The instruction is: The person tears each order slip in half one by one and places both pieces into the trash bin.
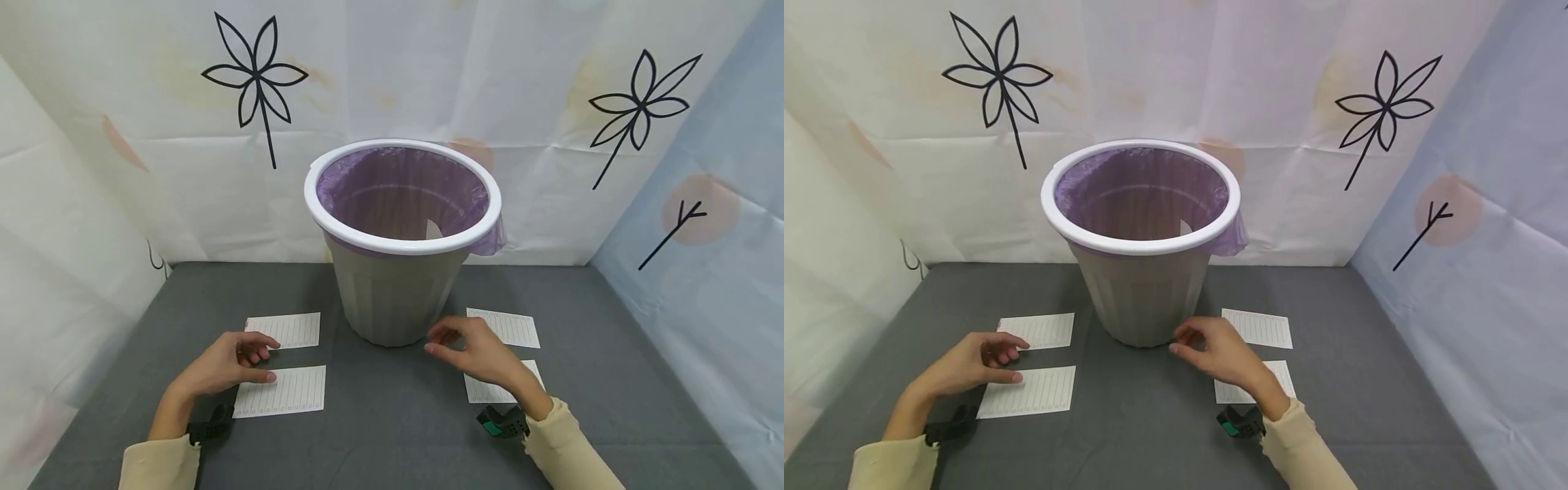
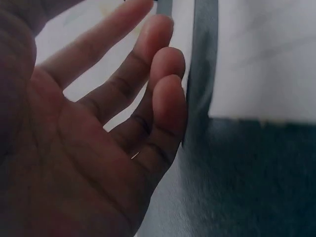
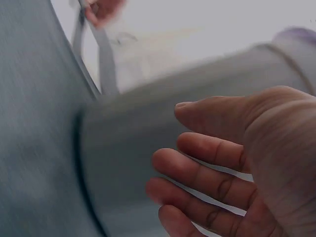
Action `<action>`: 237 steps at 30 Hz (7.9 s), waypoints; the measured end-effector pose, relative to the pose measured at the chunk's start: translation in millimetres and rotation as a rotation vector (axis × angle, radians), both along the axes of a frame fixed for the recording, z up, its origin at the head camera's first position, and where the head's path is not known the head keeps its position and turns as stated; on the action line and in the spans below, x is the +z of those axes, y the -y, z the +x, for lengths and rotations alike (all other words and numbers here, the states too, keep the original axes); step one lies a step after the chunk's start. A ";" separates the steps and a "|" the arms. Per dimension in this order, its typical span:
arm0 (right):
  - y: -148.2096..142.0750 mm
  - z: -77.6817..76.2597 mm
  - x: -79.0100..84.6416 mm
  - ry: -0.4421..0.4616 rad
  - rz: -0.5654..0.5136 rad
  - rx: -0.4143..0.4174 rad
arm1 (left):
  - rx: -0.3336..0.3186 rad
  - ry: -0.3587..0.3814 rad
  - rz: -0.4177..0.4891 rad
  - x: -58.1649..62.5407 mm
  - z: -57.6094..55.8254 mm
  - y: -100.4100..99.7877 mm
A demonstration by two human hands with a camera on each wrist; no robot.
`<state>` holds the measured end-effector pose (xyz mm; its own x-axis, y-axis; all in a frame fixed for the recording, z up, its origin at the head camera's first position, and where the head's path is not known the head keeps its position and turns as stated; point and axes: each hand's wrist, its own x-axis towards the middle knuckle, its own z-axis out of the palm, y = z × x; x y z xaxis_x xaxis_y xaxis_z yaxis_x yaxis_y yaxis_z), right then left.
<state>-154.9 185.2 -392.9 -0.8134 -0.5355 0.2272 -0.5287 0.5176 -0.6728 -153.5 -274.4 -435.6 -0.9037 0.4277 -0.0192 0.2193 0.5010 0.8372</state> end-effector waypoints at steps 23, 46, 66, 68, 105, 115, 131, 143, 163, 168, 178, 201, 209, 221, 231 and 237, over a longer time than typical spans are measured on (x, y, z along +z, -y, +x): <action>141.7 11.5 -54.2 0.206 -0.103 0.170 | -0.068 0.051 0.017 -10.2 5.2 18.7; 186.3 17.5 -72.1 0.014 0.184 0.047 | -0.038 0.093 -0.211 -0.9 11.4 9.2; 182.7 12.2 -63.5 0.230 -0.123 0.026 | -0.074 0.042 -0.118 12.7 5.4 -20.5; 180.8 11.1 -57.9 0.280 -0.183 0.024 | -0.081 0.008 -0.085 15.2 3.5 -22.8; 35.0 19.2 66.0 0.268 -0.456 -0.083 | 0.064 -0.229 0.279 110.8 25.0 -172.9; 21.0 16.2 68.3 0.248 -0.454 -0.077 | 0.148 -0.338 0.445 100.6 24.3 -197.1; 34.3 19.9 66.3 0.146 -0.424 -0.098 | 0.135 -0.318 0.486 95.3 26.6 -207.9; 40.5 19.5 63.4 0.081 -0.421 -0.142 | 0.133 -0.319 0.462 93.3 24.1 -208.8; 45.7 19.7 60.7 0.037 -0.441 -0.151 | 0.131 -0.315 0.432 92.4 24.6 -206.9; 46.4 19.8 59.7 0.027 -0.446 -0.145 | 0.128 -0.306 0.435 92.8 25.5 -207.3; 47.7 20.3 58.0 0.002 -0.434 -0.139 | 0.139 -0.308 0.431 93.6 26.6 -207.6; 55.1 22.2 55.4 -0.178 -0.470 -0.078 | 0.164 -0.146 0.476 95.9 24.0 -205.0; 56.4 20.7 54.7 -0.243 -0.482 -0.059 | 0.165 -0.089 0.504 97.7 24.1 -204.3; 59.2 21.5 54.9 -0.293 -0.509 -0.038 | 0.176 -0.046 0.536 98.8 24.4 -202.7; 58.0 20.7 53.0 -0.287 -0.529 -0.030 | 0.182 -0.036 0.563 99.1 24.3 -201.2; 57.5 20.5 52.6 -0.295 -0.541 -0.032 | 0.196 -0.036 0.573 98.1 23.6 -200.7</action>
<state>-134.4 127.6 -340.3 -0.6888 -0.2582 0.6774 -0.7221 0.1625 -0.6724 -129.9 -73.7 -337.5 -0.9626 0.1860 0.1969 0.2016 0.0068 0.9794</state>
